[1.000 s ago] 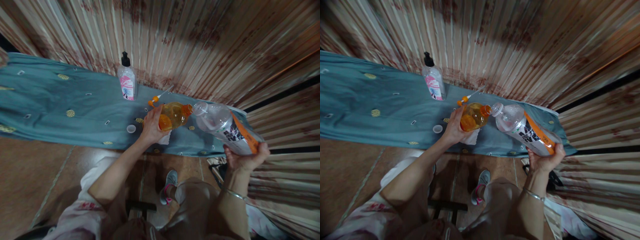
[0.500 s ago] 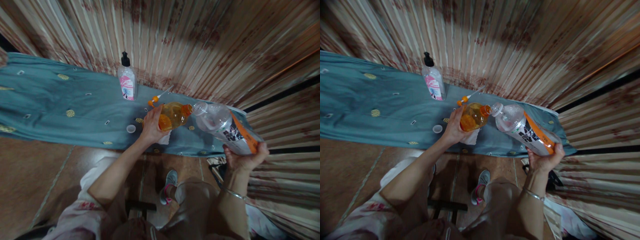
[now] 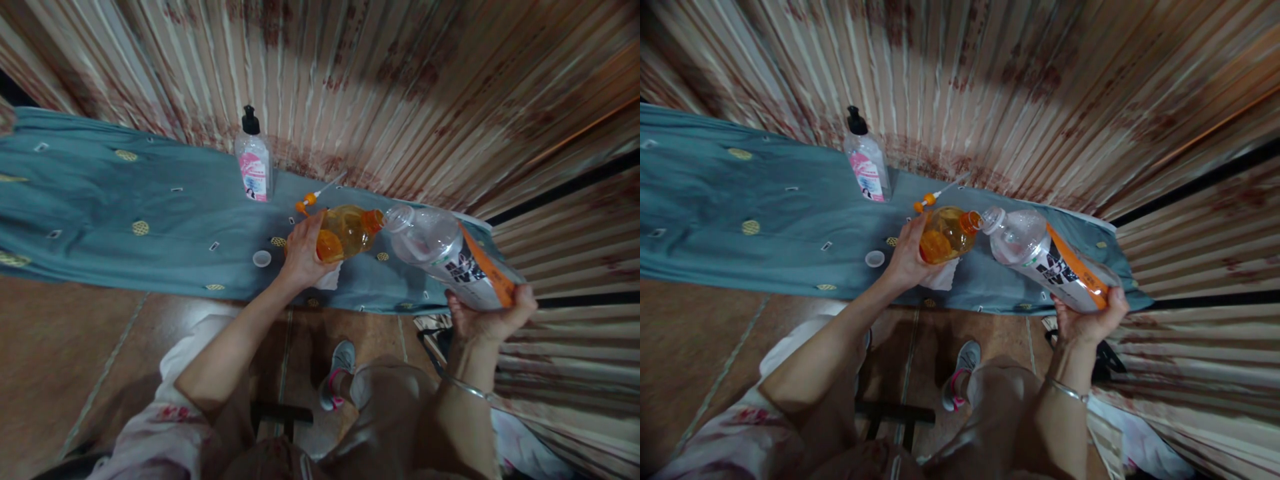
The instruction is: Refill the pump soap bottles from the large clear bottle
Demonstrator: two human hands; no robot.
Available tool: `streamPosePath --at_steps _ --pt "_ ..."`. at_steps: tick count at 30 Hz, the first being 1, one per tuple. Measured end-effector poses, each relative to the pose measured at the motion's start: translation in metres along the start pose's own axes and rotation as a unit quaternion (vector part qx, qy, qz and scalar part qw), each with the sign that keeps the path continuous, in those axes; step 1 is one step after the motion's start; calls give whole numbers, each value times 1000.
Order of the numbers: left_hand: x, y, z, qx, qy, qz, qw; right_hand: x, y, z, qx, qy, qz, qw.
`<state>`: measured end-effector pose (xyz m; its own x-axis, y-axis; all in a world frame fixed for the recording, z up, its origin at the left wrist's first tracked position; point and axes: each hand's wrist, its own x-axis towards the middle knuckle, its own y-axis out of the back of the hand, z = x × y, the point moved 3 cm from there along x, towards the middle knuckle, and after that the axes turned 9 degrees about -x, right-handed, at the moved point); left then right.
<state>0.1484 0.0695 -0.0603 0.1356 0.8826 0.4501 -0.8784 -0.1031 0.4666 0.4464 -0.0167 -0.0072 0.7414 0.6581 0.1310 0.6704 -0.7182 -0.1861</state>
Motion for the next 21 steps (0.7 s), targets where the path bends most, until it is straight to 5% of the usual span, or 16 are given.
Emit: streamPosePath --at_steps 21 --pt "-2 0 -3 2 -12 7 1000 -2 1 1 3 -7 4 1000"
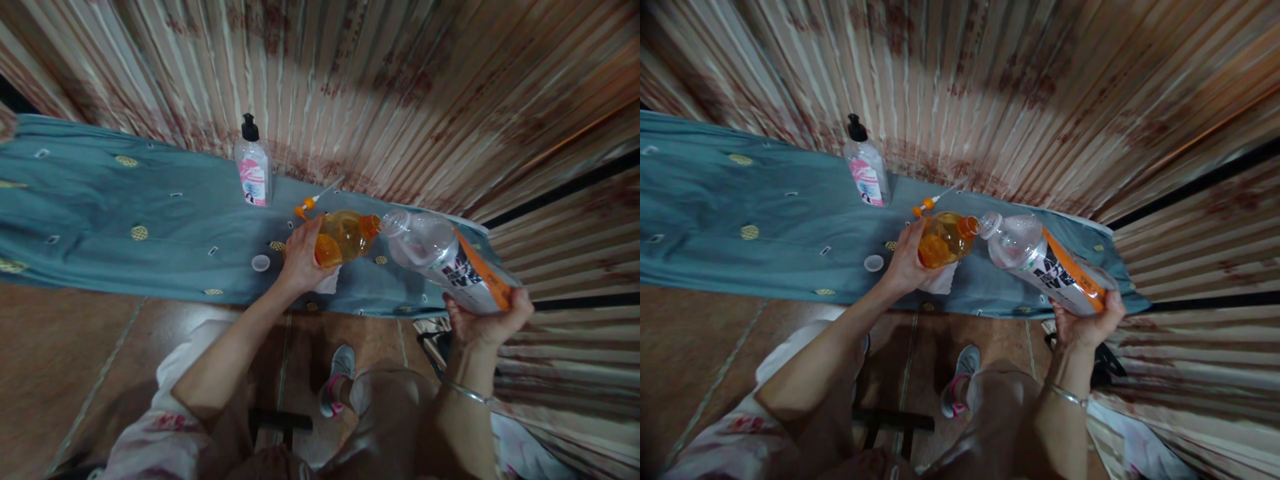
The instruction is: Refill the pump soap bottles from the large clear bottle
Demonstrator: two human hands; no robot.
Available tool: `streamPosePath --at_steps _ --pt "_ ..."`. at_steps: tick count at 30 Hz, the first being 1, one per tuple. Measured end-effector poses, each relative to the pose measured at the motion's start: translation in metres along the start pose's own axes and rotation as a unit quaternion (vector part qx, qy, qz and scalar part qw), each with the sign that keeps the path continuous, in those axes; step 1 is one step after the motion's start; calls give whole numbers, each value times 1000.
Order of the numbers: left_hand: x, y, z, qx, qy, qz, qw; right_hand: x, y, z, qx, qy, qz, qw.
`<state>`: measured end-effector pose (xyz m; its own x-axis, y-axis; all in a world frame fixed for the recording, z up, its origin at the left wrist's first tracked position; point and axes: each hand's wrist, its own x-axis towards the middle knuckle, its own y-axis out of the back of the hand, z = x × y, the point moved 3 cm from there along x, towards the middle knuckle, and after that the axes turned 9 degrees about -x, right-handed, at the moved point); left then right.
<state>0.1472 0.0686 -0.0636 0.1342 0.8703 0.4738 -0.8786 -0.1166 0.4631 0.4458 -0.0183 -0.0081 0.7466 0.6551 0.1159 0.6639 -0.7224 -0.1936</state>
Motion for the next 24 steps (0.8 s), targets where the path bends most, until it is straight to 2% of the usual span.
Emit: streamPosePath --at_steps 11,24 --pt "1 -1 0 2 4 4 1000 3 2 3 -1 20 -11 1000" --pt "0 -2 -2 -1 0 6 1000 3 0 1 13 11 -7 1000"
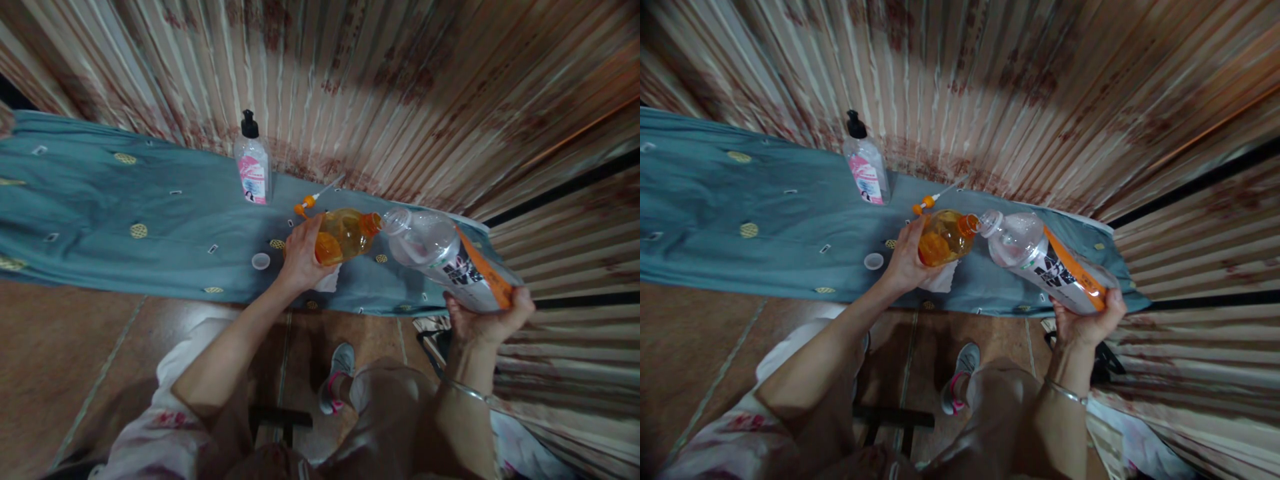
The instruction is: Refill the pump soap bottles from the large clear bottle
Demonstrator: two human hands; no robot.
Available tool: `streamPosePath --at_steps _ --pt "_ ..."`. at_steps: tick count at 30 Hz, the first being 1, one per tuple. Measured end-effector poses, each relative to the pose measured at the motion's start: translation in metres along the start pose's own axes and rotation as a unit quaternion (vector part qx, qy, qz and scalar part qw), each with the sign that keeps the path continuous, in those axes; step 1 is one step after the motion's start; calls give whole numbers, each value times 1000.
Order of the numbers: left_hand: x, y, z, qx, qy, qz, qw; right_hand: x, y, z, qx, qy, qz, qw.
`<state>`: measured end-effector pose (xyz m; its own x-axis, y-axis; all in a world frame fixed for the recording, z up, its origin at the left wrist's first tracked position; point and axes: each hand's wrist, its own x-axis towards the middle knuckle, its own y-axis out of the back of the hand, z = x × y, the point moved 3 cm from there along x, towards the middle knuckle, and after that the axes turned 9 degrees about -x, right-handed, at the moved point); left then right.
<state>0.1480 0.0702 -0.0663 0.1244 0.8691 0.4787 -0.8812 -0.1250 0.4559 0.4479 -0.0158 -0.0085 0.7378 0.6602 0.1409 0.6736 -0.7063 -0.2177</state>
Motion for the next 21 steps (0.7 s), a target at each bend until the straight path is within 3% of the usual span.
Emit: streamPosePath --at_steps 21 --pt "2 2 4 -5 -1 -4 1000 -2 -1 -2 -10 6 -5 1000"
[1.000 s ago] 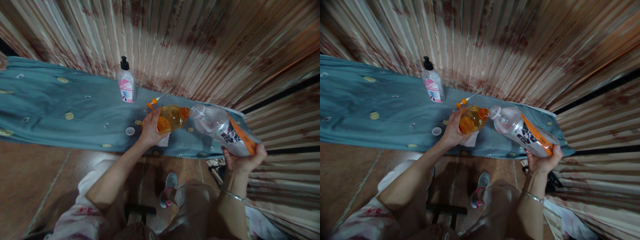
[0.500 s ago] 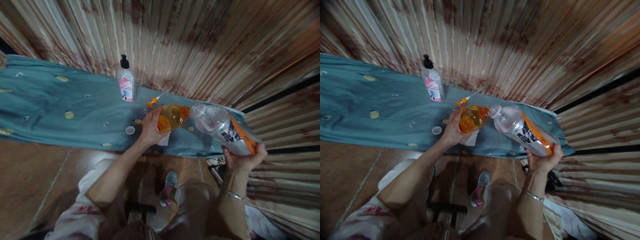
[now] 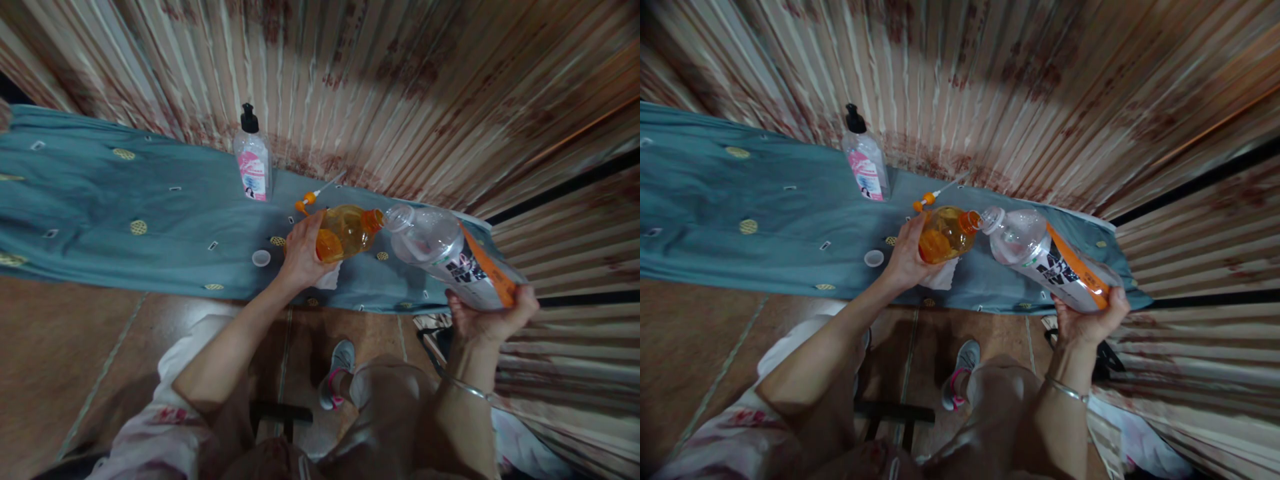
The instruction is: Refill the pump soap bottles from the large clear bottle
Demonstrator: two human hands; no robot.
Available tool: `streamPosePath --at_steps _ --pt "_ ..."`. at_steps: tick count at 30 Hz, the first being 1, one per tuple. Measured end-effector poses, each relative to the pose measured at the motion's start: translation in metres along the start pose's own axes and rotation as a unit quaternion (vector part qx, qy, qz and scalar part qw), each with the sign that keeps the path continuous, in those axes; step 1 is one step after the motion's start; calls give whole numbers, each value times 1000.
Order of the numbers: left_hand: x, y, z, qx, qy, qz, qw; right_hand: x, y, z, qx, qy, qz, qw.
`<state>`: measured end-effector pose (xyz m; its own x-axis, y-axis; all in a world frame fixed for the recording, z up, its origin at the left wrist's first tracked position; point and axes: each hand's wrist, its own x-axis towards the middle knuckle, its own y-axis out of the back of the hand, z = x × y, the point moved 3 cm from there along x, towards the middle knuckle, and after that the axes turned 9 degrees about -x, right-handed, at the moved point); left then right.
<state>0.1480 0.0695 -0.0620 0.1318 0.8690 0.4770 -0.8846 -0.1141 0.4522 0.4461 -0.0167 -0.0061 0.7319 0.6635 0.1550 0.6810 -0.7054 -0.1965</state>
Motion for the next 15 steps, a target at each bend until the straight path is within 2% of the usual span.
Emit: streamPosePath --at_steps 15 --pt "0 1 2 2 4 -2 1000 0 0 0 -4 -3 8 1000"
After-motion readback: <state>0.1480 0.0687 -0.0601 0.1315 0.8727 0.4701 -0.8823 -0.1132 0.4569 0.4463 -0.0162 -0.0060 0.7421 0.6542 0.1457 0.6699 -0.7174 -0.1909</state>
